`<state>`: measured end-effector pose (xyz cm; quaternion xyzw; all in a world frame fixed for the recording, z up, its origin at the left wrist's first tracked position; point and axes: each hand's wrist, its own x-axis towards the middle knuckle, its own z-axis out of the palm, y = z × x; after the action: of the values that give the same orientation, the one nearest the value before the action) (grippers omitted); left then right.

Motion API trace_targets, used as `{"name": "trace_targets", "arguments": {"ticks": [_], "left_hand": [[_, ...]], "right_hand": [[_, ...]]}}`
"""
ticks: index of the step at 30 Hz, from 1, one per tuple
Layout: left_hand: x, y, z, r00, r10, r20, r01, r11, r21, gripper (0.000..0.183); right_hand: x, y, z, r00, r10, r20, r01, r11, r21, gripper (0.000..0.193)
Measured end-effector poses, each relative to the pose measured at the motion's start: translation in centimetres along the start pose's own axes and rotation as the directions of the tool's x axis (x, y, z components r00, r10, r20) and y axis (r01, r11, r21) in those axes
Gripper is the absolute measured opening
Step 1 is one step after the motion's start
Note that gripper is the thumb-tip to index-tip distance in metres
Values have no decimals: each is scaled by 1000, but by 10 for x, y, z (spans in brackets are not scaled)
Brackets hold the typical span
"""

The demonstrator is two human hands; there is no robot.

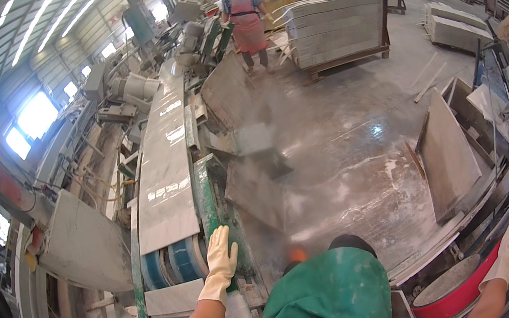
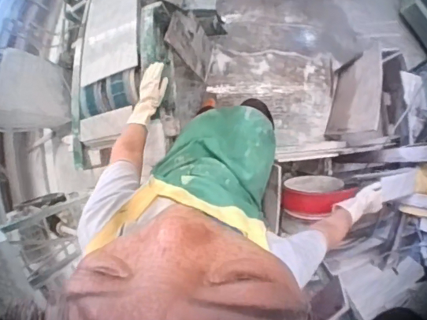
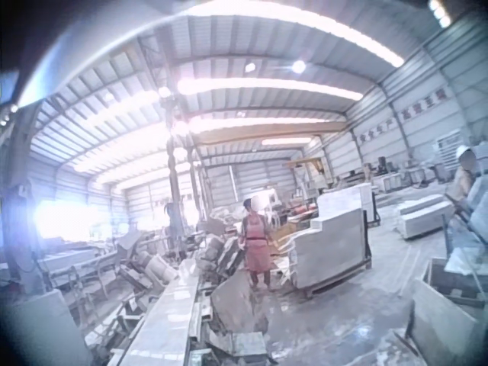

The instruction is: The person repeatedly picks rectangular tiles from a conveyor belt and stacks them on a nearby rack. The hands are gloved and the tiles are handled one at a time in a continuous loop.

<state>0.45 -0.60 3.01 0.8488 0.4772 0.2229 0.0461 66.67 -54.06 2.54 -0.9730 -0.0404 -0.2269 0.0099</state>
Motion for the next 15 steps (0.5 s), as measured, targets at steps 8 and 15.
{"name": "trace_targets", "arguments": {"ticks": [8,15], "left_hand": [[-1,-14,11,998,63,-19,-62,995,72,52],[0,-14,8,997,82,-11,-81,994,72,51]], "right_hand": [[24,-11,-8,990,141,8,-141,990,19,45],[28,3,22,998,61,-36,-66,984,-163,50]]}}
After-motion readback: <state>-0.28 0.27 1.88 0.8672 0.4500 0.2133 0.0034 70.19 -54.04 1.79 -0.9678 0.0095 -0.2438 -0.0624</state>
